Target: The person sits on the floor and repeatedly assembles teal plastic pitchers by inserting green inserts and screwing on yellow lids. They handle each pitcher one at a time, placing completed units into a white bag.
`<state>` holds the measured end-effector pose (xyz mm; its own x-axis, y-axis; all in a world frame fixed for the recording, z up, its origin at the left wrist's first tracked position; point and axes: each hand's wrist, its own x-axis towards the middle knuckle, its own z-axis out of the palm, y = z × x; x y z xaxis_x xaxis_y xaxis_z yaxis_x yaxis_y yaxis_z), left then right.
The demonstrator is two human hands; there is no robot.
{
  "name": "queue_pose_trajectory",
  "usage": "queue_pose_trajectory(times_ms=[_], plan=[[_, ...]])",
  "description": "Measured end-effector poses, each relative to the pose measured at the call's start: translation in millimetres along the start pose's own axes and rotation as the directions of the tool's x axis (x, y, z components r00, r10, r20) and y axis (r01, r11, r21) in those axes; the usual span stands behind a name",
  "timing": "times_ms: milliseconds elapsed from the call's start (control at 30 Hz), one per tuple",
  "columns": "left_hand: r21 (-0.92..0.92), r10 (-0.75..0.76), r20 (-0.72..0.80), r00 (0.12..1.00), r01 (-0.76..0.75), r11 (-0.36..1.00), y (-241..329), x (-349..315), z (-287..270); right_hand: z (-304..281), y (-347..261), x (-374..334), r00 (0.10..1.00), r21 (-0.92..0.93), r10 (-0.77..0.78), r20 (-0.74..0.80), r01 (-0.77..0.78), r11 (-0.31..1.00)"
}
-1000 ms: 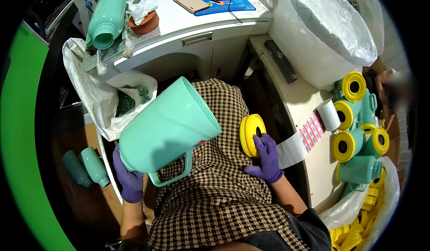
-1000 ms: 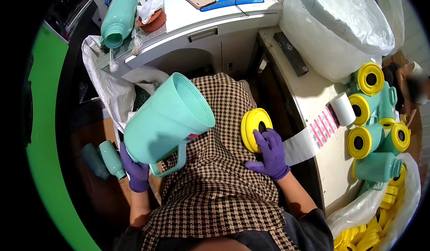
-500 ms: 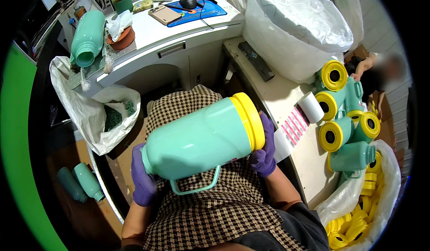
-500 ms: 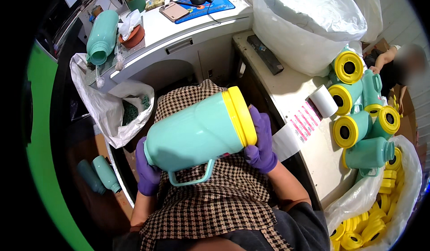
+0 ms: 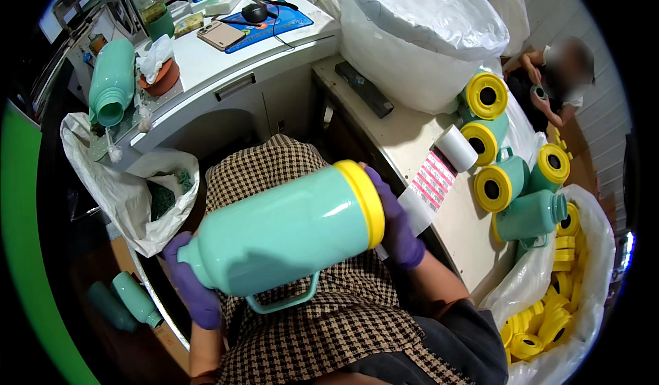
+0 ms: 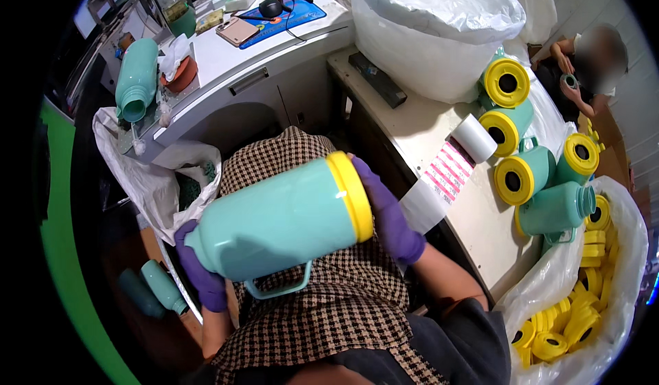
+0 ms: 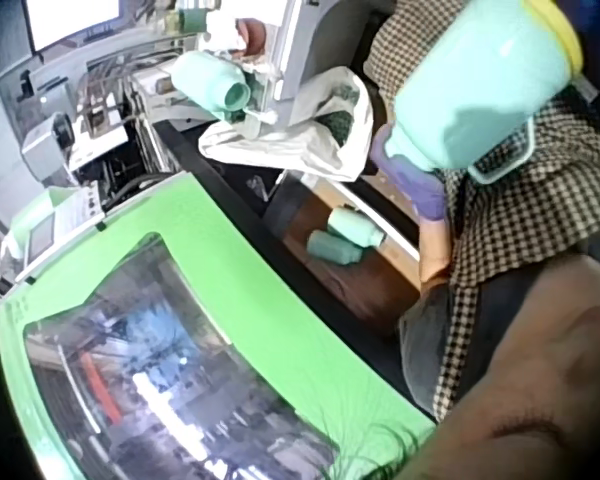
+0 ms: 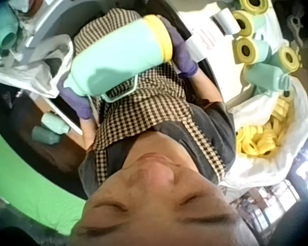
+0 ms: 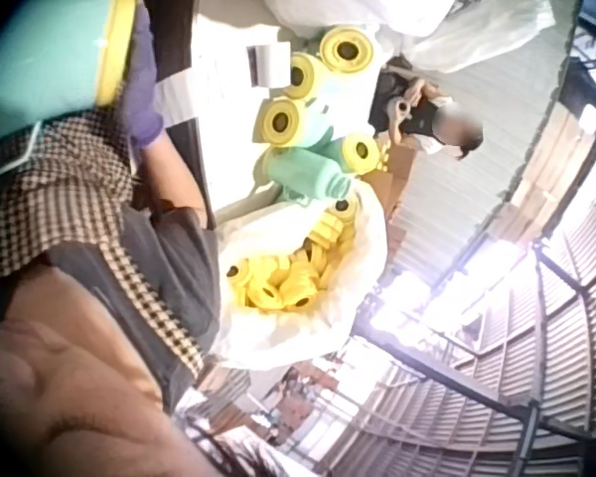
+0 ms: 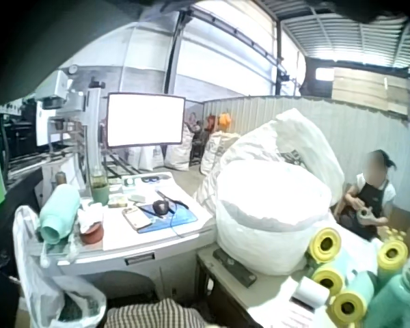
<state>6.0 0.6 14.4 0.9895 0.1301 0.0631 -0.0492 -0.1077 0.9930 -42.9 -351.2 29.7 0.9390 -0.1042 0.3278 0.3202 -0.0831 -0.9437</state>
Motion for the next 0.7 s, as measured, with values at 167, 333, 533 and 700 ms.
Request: queue_pose_trajectory(times_ms=[167, 333, 533, 700], plan=[[0.148, 0.154, 0.182, 0.971, -0.182, 0.972, 13, -8, 17, 3, -5, 26, 0.992, 0.227, -0.043, -0.116, 0.069, 0.972], [0.052, 0.2, 0.111, 0.973, -0.207, 0.977, 12, -5, 16, -10, -5, 29, 0.909, 0.599, 0.401, -0.113, -0.26, 0.757], [0.026, -0.01, 0.197, 0.98, 0.005, 1.0, 20, 8, 47, -24, -1, -18, 0.974, 0.023, 0.172, -0.147, -0.171, 0.985], [0.121, 0.52, 0.333, 0.787, -0.582, 0.804, 68, 4, 79, -52, 12, -64, 0.887, 0.113, 0.453, -0.094, -0.442, 0.89]])
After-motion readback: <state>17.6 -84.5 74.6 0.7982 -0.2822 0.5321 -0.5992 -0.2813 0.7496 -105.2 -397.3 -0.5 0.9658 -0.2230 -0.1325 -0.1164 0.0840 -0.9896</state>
